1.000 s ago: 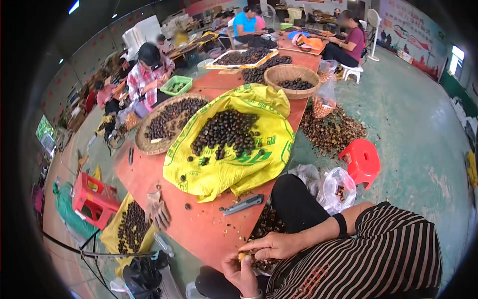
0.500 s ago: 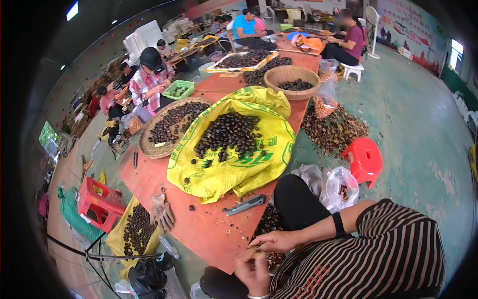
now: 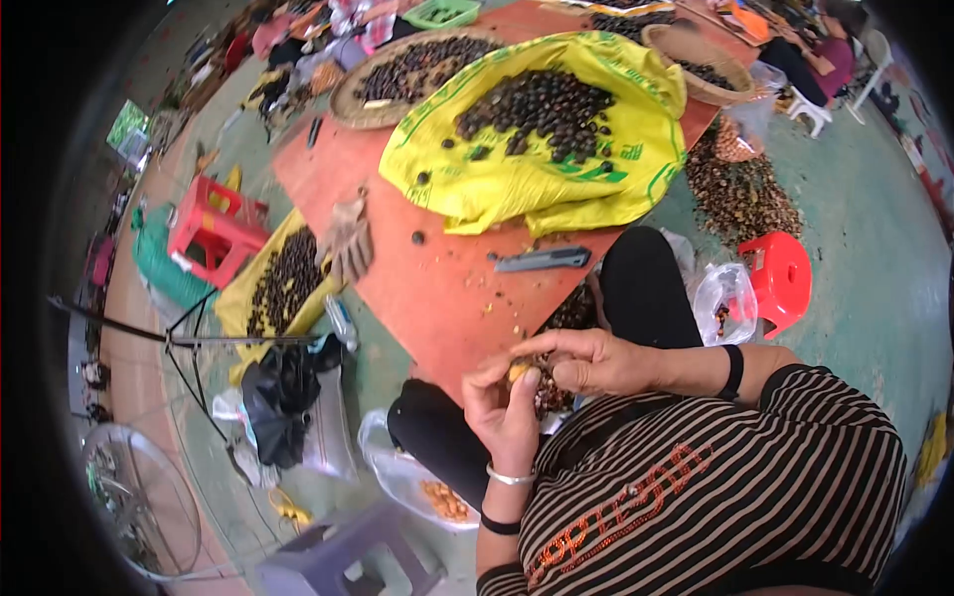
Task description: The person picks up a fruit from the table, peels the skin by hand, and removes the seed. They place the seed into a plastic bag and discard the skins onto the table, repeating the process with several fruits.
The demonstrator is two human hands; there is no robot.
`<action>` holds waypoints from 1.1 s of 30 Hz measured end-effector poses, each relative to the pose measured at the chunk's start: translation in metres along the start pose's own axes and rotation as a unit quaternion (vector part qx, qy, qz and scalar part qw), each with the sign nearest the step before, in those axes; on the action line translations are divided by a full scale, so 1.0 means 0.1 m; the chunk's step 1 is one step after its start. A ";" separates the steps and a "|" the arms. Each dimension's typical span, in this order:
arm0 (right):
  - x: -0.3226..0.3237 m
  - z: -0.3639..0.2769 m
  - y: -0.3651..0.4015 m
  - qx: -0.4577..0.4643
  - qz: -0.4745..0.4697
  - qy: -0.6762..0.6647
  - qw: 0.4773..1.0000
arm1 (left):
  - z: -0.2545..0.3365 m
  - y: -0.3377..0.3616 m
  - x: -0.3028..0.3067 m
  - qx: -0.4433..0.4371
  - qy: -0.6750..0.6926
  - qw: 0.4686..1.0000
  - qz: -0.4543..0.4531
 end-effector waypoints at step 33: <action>0.00 -0.11 -0.04 -0.017 -0.077 0.116 0.990 | 0.09 0.07 0.07 0.024 -0.105 0.990 -0.096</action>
Point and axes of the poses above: each hand's wrist, its own y-axis away from the middle knuckle, its own x-axis out of the back of the hand, z = x × y, the point moved 7 cm from there along -y, towards the middle knuckle, and after that the axes turned 8 degrees about y, right-handed, at the moved point
